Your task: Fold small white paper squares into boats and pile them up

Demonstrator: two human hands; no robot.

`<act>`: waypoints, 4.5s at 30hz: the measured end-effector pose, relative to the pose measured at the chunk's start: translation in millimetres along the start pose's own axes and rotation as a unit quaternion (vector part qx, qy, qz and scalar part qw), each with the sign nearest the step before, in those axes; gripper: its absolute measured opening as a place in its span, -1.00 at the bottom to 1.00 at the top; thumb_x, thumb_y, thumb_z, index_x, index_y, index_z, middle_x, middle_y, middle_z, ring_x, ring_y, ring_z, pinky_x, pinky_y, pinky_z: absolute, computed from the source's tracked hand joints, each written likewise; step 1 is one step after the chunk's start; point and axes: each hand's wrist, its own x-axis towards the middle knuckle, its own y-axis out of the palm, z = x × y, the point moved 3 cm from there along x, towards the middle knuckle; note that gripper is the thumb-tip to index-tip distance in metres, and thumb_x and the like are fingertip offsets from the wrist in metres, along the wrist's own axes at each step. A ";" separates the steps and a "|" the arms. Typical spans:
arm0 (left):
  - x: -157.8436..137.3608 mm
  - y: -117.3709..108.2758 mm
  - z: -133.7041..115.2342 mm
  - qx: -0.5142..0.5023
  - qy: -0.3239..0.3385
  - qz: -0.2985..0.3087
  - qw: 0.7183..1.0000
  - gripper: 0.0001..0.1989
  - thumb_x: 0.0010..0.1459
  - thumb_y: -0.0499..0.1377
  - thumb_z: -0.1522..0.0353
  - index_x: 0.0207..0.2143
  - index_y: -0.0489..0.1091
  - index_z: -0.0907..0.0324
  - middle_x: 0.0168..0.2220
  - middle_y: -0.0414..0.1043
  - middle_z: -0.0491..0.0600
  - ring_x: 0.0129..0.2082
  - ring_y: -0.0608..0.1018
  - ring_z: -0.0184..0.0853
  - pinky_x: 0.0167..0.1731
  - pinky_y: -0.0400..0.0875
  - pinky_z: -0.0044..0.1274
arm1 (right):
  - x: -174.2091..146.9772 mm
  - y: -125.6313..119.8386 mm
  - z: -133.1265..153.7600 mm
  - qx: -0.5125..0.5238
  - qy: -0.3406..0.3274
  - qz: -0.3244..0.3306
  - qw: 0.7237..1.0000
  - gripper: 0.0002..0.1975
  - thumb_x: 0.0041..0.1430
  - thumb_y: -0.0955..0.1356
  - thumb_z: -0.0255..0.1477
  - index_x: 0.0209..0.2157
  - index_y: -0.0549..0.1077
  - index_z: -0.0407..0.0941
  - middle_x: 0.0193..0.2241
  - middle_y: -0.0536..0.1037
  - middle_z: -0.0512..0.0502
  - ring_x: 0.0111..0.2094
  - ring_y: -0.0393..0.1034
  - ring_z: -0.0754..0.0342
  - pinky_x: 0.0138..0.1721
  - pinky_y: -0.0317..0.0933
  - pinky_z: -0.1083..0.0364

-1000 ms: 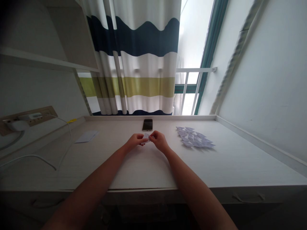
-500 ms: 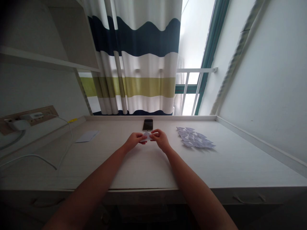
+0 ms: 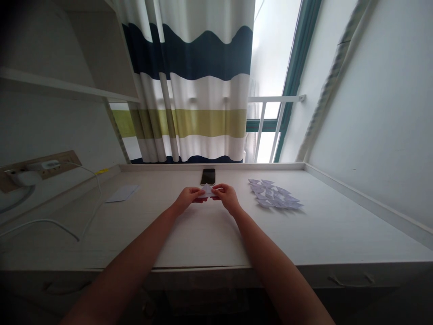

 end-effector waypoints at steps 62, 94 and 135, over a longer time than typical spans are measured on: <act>-1.8 -9.7 -9.2 0.098 0.115 -0.083 0.985 -0.68 -0.20 0.25 0.31 -0.32 0.47 0.24 -0.60 0.37 -0.09 -0.57 0.34 -0.47 -0.52 0.24 -0.59 | -1.7 -4.9 10.3 -0.035 -0.047 0.026 0.998 -0.72 -0.26 0.43 -0.38 -0.38 0.51 -0.14 -0.53 0.53 -0.05 -0.46 0.39 0.10 -0.32 0.28 0.04; -4.7 -6.0 -15.3 0.117 0.124 -0.091 0.981 -0.73 -0.17 0.22 0.34 -0.33 0.49 0.23 -0.57 0.40 -0.08 -0.57 0.35 -0.46 -0.52 0.29 -0.59 | -4.5 -6.8 20.6 -0.239 -0.207 -0.042 0.948 -0.82 -0.12 0.37 -0.31 -0.45 0.53 -0.10 -0.48 0.48 -0.07 -0.49 0.33 0.12 -0.43 0.22 0.11; -3.4 3.3 -11.3 0.165 0.153 -0.028 0.974 -0.72 -0.09 0.17 0.22 -0.43 0.48 0.26 -0.43 0.45 0.03 -0.48 0.41 -0.39 -0.50 0.33 -0.56 | -6.1 1.5 16.9 -0.153 -0.100 0.018 0.983 -0.79 -0.18 0.38 -0.30 -0.51 0.48 -0.16 -0.53 0.51 -0.07 -0.45 0.35 0.08 -0.36 0.19 0.08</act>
